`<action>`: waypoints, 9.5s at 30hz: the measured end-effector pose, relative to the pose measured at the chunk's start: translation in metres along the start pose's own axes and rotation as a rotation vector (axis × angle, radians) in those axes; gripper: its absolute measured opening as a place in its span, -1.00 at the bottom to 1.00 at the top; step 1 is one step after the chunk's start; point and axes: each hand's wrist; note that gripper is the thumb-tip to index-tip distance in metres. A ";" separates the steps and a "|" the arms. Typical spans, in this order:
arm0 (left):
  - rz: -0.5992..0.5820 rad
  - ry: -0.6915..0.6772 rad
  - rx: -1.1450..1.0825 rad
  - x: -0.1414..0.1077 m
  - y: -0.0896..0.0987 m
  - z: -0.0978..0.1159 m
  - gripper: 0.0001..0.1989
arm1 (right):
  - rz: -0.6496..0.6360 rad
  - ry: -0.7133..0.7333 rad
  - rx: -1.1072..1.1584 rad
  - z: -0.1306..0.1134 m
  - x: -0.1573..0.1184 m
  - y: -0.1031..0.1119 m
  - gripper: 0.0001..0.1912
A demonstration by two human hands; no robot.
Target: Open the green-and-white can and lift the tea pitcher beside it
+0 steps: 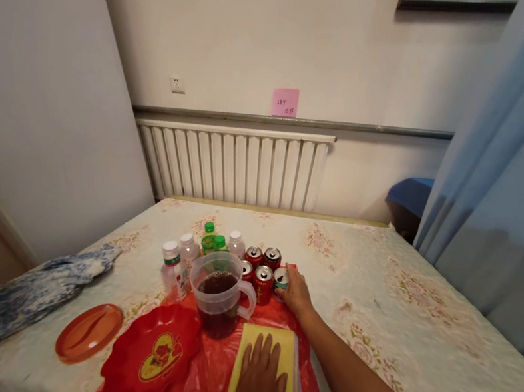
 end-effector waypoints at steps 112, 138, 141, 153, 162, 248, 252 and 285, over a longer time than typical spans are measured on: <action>-0.144 0.189 -0.016 0.003 0.026 -0.006 -0.48 | -0.063 -0.100 0.207 -0.057 -0.175 0.108 -0.38; -0.092 0.163 0.003 -0.003 0.018 -0.009 -0.48 | -0.081 -0.078 0.172 -0.048 -0.145 0.084 -0.27; -0.092 0.165 -0.005 -0.003 0.017 -0.009 -0.48 | -0.067 -0.082 0.168 -0.047 -0.147 0.083 -0.27; -0.093 0.187 -0.021 -0.003 0.018 -0.007 -0.47 | -0.035 -0.079 0.159 -0.046 -0.149 0.078 -0.31; -0.080 0.190 -0.028 -0.004 0.020 -0.006 -0.47 | -0.042 -0.087 0.168 -0.046 -0.148 0.079 -0.33; -0.208 0.205 -0.008 0.032 0.030 -0.007 -0.45 | -0.125 -0.302 0.214 -0.022 -0.214 0.128 -0.29; -0.191 0.284 0.014 0.030 0.028 -0.004 -0.39 | -0.118 -0.296 0.208 -0.019 -0.214 0.126 -0.29; -0.159 0.244 -0.007 0.026 0.022 -0.005 -0.45 | -0.119 -0.271 0.204 -0.019 -0.216 0.125 -0.32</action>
Point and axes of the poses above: each hand's wrist, its own x-axis towards the middle knuckle, its own y-axis out of the back of the hand, z = x × y, and after that the axes turned 6 degrees about -x, right-handed
